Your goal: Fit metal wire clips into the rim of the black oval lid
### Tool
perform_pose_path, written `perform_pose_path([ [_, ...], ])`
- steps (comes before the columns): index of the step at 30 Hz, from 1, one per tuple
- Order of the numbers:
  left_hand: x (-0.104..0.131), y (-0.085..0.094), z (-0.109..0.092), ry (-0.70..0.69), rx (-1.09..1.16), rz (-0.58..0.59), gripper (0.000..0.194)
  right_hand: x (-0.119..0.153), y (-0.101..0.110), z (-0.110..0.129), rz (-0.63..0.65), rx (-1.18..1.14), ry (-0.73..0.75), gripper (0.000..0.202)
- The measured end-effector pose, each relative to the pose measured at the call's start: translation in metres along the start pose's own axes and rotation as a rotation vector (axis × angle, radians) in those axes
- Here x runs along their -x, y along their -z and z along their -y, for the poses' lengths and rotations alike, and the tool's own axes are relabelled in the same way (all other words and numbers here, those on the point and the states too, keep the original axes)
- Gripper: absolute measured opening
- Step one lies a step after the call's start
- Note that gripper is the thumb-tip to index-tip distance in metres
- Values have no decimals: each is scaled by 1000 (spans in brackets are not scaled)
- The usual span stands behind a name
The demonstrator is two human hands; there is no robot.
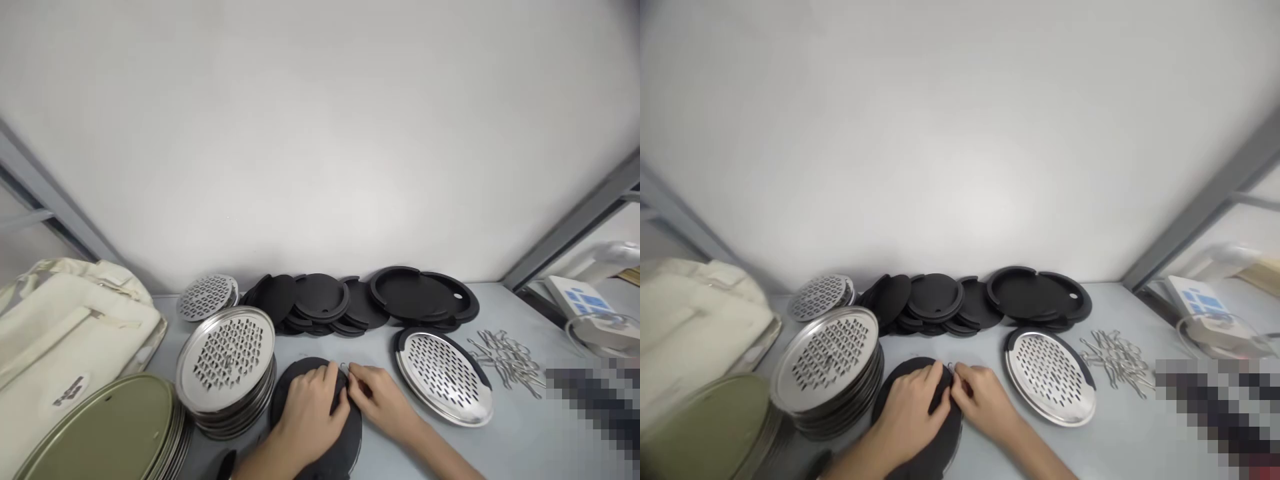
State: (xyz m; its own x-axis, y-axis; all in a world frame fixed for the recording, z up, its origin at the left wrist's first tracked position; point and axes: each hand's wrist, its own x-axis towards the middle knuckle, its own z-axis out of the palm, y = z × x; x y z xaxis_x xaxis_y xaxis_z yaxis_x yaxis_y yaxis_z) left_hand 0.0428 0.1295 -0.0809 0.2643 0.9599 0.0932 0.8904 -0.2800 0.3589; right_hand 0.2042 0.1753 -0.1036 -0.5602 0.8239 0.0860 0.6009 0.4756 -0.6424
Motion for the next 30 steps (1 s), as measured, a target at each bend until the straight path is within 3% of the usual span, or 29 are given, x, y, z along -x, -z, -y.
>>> perform_pose_path([
  [18, 1, 3, -2, -7, -48, -6, 11, 2, 8, 0, 59, 55, 86, 27],
  [30, 1, 3, -2, 8, -19, 16, 13, 3, 7, -3, 88, 88, 65, 26],
])
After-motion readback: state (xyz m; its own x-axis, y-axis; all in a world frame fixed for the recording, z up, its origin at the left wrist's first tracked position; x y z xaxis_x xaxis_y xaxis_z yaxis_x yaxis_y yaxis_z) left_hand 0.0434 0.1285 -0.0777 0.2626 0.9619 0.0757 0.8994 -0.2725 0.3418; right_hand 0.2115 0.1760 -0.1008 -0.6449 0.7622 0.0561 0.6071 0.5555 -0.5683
